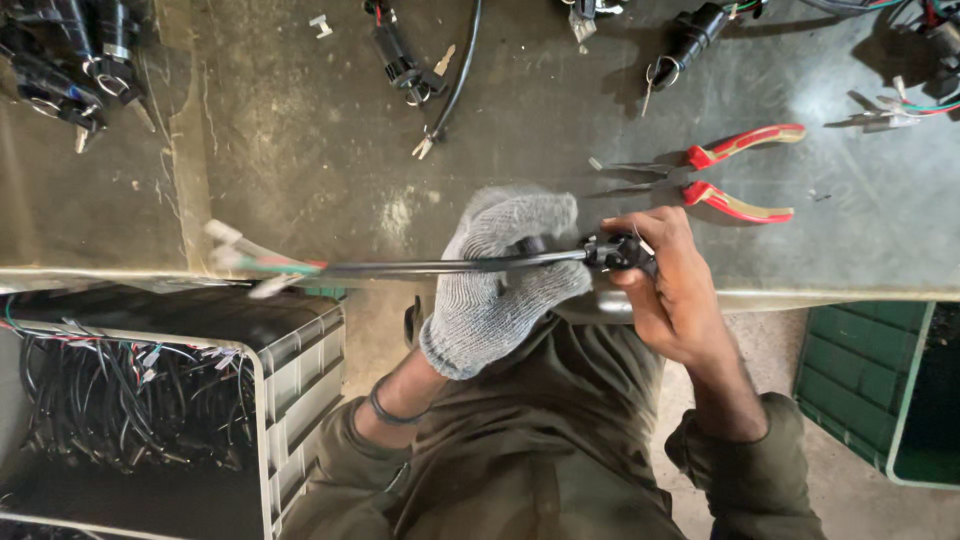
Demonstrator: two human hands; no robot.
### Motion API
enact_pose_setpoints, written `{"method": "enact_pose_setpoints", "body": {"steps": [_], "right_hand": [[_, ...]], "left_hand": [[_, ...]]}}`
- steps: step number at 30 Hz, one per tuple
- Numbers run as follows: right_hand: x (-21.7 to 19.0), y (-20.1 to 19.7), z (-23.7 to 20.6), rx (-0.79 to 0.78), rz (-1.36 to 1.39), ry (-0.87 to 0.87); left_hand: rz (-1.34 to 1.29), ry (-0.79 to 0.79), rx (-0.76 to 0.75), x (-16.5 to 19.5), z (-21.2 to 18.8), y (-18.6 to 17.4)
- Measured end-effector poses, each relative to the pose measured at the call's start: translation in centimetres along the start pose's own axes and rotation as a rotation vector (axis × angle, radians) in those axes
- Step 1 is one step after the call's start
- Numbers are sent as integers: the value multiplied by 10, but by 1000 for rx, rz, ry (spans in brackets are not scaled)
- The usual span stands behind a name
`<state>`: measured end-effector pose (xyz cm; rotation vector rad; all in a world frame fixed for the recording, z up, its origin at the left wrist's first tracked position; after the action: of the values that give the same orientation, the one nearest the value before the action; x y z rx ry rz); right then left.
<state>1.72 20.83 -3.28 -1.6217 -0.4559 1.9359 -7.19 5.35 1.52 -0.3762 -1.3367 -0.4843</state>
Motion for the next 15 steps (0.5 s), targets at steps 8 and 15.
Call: {"method": "enact_pose_setpoints", "body": {"steps": [8,15], "right_hand": [[5,2,-8,46,5,-7],[1,16,-16,62,229,11]], "left_hand": [[-54,-78,-204,-10,4,21],[-126,-73,-300,-25,8,27]]}}
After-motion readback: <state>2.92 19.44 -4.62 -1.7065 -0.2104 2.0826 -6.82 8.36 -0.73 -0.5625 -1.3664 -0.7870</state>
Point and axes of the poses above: each hand's wrist, its own z-axis towards the middle knuckle, its own y-axis out of the palm, x = y × z, the point moved 10 cm from there along z, towards the middle knuckle, and after that the axes turned 5 degrees about -z, right-handed, at the moved point
